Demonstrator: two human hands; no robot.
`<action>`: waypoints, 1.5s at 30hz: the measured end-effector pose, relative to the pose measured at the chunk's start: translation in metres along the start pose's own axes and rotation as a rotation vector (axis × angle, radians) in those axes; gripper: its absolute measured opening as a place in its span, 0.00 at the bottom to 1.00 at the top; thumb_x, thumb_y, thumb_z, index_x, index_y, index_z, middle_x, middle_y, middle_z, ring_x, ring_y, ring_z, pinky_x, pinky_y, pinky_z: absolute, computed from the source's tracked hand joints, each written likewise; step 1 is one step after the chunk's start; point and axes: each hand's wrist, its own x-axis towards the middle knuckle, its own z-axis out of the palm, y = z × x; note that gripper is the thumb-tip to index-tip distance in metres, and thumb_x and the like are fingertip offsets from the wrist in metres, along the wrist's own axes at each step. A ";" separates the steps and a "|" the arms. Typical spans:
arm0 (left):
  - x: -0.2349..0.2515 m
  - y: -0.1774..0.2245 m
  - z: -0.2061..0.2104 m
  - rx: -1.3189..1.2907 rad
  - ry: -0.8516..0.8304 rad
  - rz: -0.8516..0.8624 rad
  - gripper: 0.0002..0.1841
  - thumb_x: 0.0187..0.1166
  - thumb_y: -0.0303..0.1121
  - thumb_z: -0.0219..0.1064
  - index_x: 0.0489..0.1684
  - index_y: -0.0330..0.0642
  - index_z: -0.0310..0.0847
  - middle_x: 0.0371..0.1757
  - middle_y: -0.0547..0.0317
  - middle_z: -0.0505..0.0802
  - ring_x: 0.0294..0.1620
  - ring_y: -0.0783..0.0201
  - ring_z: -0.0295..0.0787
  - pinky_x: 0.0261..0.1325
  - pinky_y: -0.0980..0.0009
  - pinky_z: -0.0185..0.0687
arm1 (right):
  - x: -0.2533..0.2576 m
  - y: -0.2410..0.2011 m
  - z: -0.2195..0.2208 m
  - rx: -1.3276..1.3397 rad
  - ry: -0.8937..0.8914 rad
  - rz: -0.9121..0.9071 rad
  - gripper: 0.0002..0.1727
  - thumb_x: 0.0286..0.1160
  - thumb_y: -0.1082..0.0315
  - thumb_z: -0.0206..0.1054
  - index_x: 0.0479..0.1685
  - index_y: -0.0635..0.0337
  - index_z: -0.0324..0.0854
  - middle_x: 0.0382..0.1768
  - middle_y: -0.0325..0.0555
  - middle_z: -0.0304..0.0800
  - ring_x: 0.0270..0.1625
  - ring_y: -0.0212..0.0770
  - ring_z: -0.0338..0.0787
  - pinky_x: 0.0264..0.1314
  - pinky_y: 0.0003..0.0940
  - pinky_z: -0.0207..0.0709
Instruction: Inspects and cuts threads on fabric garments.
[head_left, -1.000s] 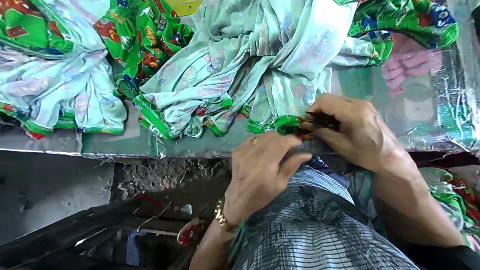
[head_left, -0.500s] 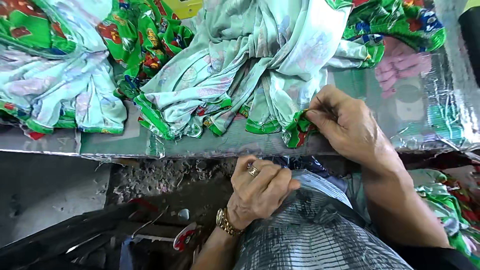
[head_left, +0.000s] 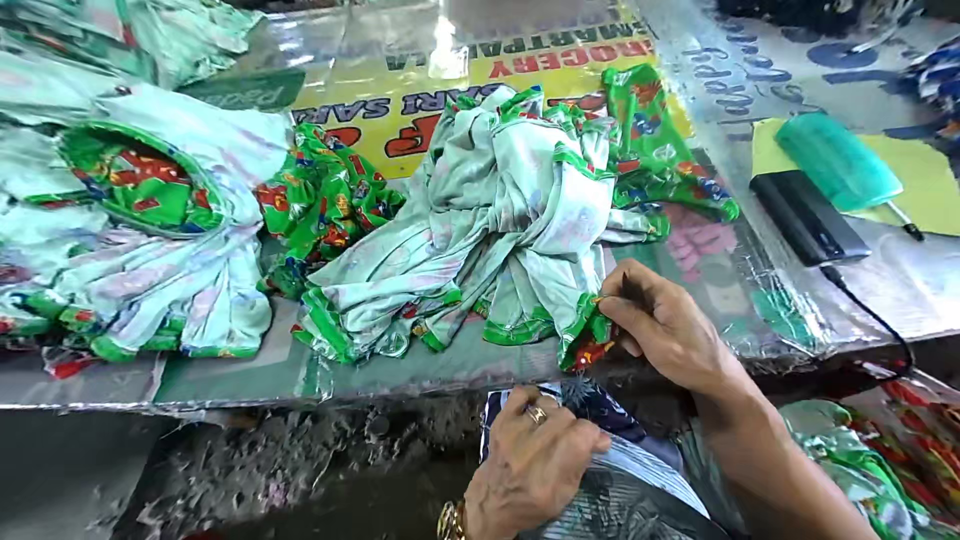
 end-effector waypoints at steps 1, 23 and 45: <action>-0.002 0.002 -0.001 -0.120 0.026 -0.140 0.14 0.93 0.44 0.53 0.39 0.48 0.77 0.30 0.64 0.85 0.34 0.70 0.84 0.51 0.75 0.81 | 0.001 -0.007 0.000 0.024 -0.016 -0.030 0.04 0.87 0.65 0.60 0.42 0.52 0.77 0.25 0.29 0.80 0.20 0.19 0.77 0.21 0.12 0.72; 0.021 0.018 -0.001 -1.057 0.350 -0.669 0.08 0.75 0.22 0.73 0.43 0.40 0.80 0.39 0.53 0.95 0.33 0.61 0.96 0.41 0.65 0.96 | 0.026 -0.023 -0.023 0.201 0.163 -0.070 0.04 0.90 0.66 0.54 0.48 0.50 0.73 0.33 0.31 0.82 0.19 0.22 0.75 0.18 0.15 0.72; 0.088 -0.038 -0.017 0.408 -0.415 -0.065 0.11 0.84 0.35 0.66 0.58 0.51 0.90 0.57 0.58 0.93 0.64 0.53 0.87 0.59 0.50 0.77 | 0.056 0.001 -0.099 -1.029 0.145 0.028 0.19 0.92 0.61 0.53 0.54 0.73 0.78 0.52 0.73 0.84 0.52 0.74 0.87 0.48 0.75 0.75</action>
